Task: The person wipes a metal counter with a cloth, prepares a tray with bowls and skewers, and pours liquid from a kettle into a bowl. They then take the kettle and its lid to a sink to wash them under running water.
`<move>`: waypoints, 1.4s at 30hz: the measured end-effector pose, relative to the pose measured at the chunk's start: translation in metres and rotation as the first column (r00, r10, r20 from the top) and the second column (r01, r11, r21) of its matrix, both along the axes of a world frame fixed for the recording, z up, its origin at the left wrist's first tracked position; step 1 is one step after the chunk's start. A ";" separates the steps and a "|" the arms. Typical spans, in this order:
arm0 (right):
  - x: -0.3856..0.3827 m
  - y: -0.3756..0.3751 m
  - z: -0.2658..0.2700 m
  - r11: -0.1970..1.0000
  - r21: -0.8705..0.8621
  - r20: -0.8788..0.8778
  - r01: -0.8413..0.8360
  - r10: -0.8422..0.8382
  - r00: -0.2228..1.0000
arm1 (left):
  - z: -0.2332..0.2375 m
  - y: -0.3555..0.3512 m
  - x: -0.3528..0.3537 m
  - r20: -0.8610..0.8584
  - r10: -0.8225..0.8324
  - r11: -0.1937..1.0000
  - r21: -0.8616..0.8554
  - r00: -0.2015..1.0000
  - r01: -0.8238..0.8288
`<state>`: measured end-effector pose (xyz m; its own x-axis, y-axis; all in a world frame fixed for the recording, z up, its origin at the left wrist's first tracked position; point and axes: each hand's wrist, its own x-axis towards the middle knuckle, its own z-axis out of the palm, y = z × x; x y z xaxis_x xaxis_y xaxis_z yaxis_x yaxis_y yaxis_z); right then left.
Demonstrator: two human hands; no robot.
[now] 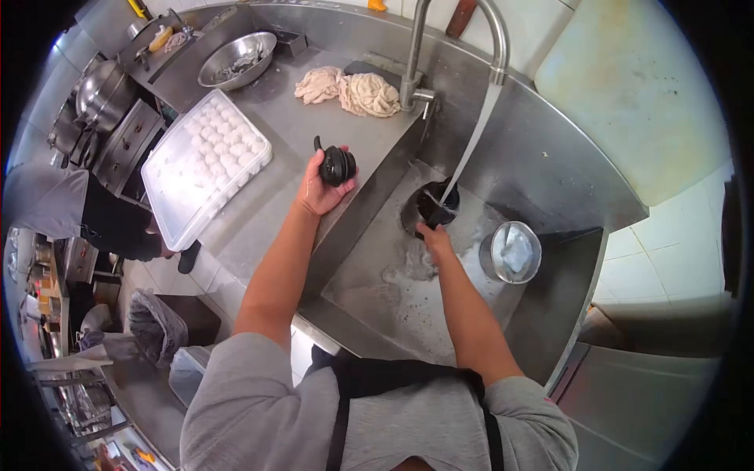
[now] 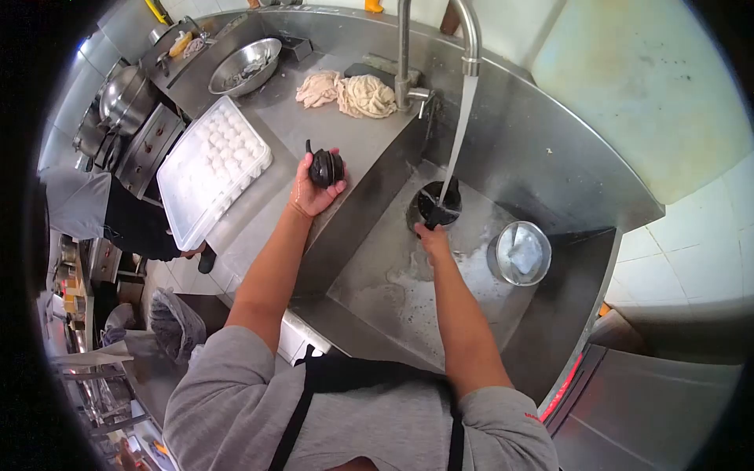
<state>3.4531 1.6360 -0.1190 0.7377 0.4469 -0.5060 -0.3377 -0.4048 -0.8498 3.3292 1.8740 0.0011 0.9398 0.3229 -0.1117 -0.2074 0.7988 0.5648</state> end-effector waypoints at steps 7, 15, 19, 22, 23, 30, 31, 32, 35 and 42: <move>0.019 0.012 0.106 0.802 0.552 -0.235 0.226 -0.110 0.966 | -0.003 0.008 0.006 0.045 -0.024 0.998 -0.057 0.999 0.026; 0.069 0.058 0.174 0.989 0.150 0.127 0.014 -0.033 0.991 | -0.005 0.008 0.008 0.032 0.000 0.997 -0.073 0.999 0.002; 0.083 0.085 0.183 0.820 -0.491 0.353 -0.294 0.496 0.793 | -0.002 0.006 0.008 -0.006 0.028 0.996 -0.086 1.000 -0.029; 0.109 0.103 0.186 0.244 -0.868 0.086 -0.433 0.932 0.353 | 0.001 0.003 0.007 -0.004 0.039 0.993 -0.112 0.999 -0.039; 0.113 0.108 0.181 0.091 -0.897 -0.008 -0.432 0.975 0.222 | 0.000 0.004 0.008 0.002 0.042 0.993 -0.107 0.999 -0.041; 0.062 0.123 0.209 -0.229 -0.952 -0.277 -0.204 0.929 0.246 | -0.001 0.005 0.008 0.035 -0.005 0.996 -0.090 0.999 0.008; 0.060 0.123 0.211 -0.228 -0.952 -0.281 -0.205 0.916 0.287 | -0.001 0.005 0.008 0.038 -0.007 0.996 -0.087 0.999 0.010; 0.059 0.123 0.213 -0.226 -0.952 -0.285 -0.207 0.901 0.327 | 0.000 0.005 0.008 0.037 -0.002 0.996 -0.090 0.999 0.005; 0.068 0.119 0.207 -0.241 -0.954 -0.294 -0.181 0.878 0.379 | 0.002 0.004 0.007 0.036 0.003 0.996 -0.094 0.999 0.001; 0.067 0.091 0.227 0.097 -0.936 -0.062 -0.338 0.901 0.429 | 0.001 0.005 0.007 0.022 -0.002 0.995 -0.095 1.000 0.004</move>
<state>3.5202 1.7267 0.1076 0.5893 0.4945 -0.6389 0.7039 -0.7025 0.1055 3.3361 1.8787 0.0024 0.9433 0.3089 -0.1215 -0.2161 0.8493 0.4816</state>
